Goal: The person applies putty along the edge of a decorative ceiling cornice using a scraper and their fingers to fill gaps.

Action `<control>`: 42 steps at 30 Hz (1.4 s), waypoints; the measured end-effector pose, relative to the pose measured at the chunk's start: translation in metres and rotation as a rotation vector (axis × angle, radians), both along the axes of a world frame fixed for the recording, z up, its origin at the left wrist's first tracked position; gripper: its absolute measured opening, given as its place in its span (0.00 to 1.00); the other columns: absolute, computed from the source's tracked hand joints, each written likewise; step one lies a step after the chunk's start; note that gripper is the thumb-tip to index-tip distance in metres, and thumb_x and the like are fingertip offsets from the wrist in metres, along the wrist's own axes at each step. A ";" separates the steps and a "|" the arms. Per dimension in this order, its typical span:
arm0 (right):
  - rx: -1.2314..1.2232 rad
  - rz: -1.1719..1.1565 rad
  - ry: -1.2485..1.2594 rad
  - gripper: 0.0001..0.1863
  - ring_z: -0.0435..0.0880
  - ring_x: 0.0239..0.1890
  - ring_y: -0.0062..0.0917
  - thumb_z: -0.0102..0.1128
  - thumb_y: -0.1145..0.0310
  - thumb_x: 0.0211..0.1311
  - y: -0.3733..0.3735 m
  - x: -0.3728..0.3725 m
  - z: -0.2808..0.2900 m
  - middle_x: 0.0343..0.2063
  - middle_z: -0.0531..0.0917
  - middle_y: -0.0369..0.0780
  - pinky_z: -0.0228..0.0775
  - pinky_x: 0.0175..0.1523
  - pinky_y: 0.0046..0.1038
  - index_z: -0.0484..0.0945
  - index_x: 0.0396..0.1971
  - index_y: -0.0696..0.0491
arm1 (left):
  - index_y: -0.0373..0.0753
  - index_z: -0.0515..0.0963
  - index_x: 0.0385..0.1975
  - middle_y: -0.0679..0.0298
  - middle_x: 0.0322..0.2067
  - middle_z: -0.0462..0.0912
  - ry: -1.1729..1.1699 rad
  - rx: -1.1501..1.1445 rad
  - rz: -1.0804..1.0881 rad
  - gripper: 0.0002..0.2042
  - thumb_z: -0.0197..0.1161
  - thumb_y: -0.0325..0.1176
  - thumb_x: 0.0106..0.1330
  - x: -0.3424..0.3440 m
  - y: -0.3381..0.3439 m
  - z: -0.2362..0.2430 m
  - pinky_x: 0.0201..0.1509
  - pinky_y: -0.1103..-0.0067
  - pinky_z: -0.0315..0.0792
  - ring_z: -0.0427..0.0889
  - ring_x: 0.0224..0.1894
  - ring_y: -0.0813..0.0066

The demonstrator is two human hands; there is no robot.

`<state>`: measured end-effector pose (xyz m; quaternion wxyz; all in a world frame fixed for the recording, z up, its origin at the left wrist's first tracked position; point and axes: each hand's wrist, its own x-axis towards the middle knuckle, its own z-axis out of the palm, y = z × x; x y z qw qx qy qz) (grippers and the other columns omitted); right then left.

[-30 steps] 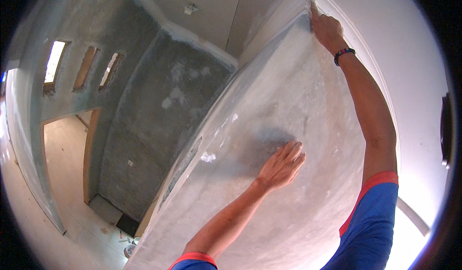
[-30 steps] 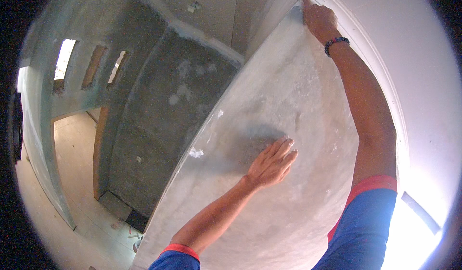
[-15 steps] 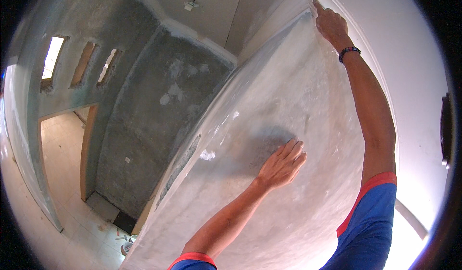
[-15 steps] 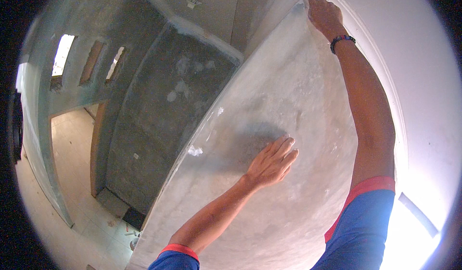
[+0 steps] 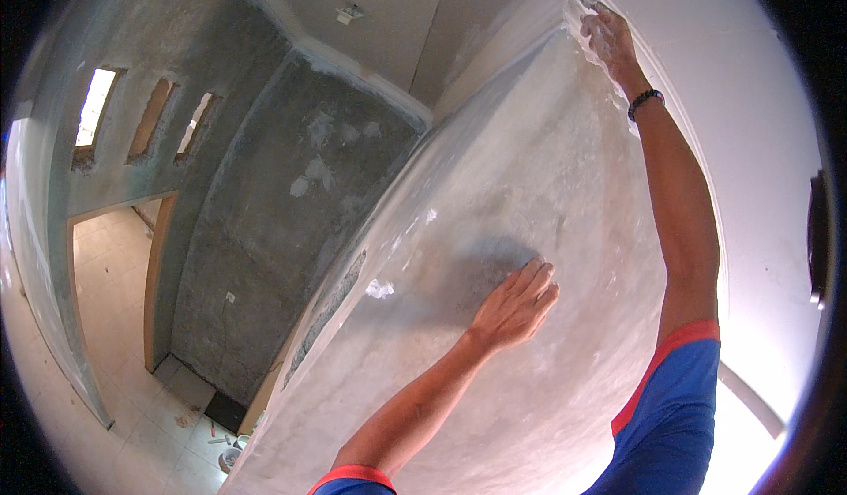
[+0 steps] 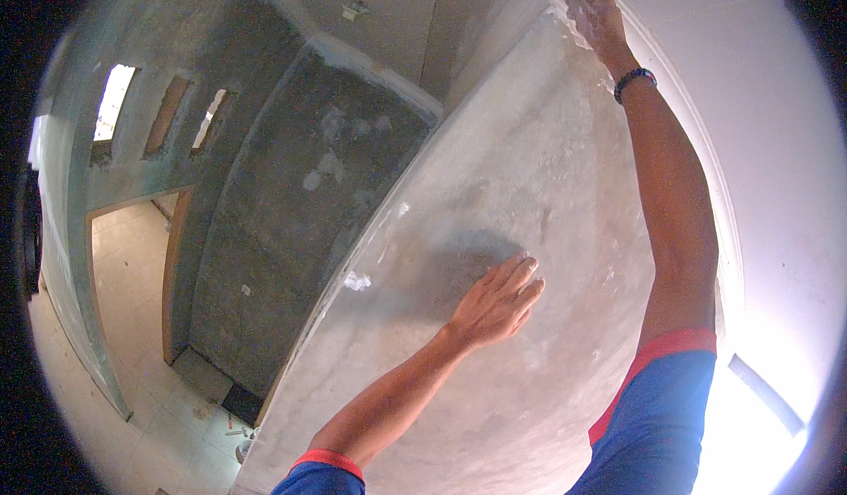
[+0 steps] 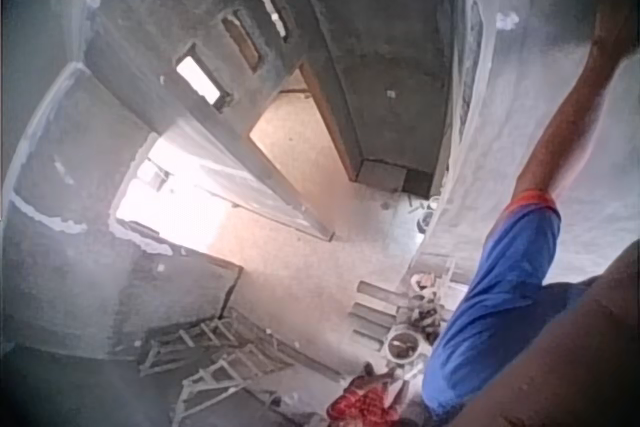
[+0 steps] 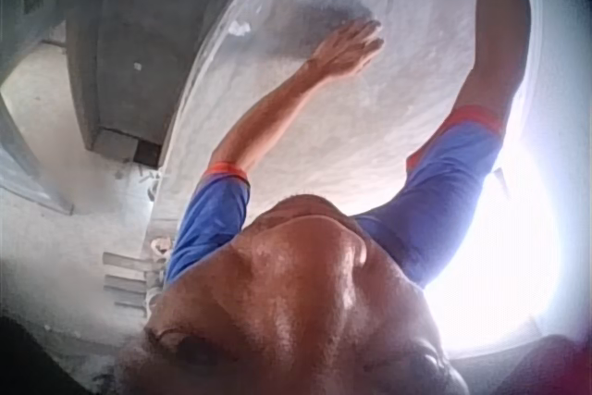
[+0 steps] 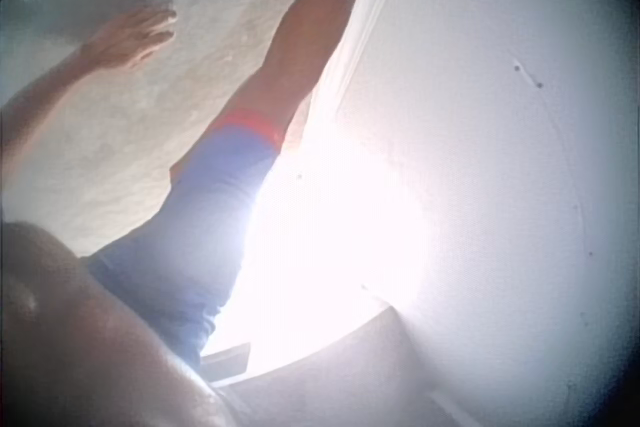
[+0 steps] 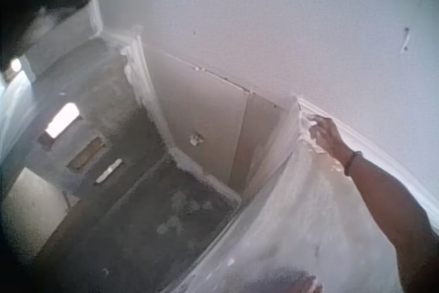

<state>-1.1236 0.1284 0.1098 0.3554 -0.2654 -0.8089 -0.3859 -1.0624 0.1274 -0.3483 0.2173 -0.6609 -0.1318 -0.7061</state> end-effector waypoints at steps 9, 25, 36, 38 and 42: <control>0.426 -0.077 0.066 0.16 0.81 0.27 0.31 0.56 0.57 0.62 0.006 -0.030 0.027 0.25 0.84 0.42 0.72 0.36 0.32 0.83 0.34 0.54 | 0.39 0.73 0.48 0.53 0.57 0.67 0.016 -0.005 -0.025 0.17 0.64 0.32 0.58 0.004 -0.001 0.002 0.62 0.65 0.66 0.63 0.65 0.56; 0.769 -0.523 0.169 0.21 0.82 0.46 0.46 0.57 0.50 0.60 -0.007 -0.057 0.008 0.43 0.83 0.47 0.74 0.51 0.45 0.78 0.47 0.47 | 0.39 0.73 0.49 0.53 0.58 0.68 0.027 -0.026 -0.051 0.18 0.64 0.33 0.58 -0.003 -0.005 0.002 0.63 0.64 0.65 0.63 0.65 0.55; 0.593 -0.324 -0.028 0.20 0.82 0.47 0.43 0.54 0.59 0.64 -0.028 -0.041 -0.022 0.46 0.82 0.47 0.74 0.54 0.39 0.74 0.55 0.47 | 0.38 0.74 0.47 0.52 0.56 0.69 -0.018 -0.007 -0.069 0.17 0.64 0.31 0.58 -0.005 0.000 0.001 0.62 0.64 0.67 0.66 0.63 0.54; 0.709 -0.289 -0.220 0.20 0.82 0.48 0.42 0.55 0.62 0.64 -0.016 -0.017 0.020 0.48 0.81 0.46 0.73 0.57 0.39 0.74 0.56 0.49 | 0.37 0.74 0.47 0.51 0.56 0.70 -0.029 0.018 -0.090 0.17 0.64 0.30 0.58 0.003 -0.001 0.001 0.62 0.64 0.67 0.66 0.63 0.54; 0.677 -0.386 -0.361 0.21 0.81 0.50 0.39 0.58 0.66 0.64 -0.009 -0.025 0.052 0.52 0.80 0.45 0.71 0.60 0.39 0.73 0.58 0.51 | 0.37 0.74 0.47 0.51 0.56 0.70 -0.007 -0.002 -0.121 0.17 0.64 0.30 0.58 0.002 -0.001 0.002 0.62 0.64 0.67 0.66 0.63 0.54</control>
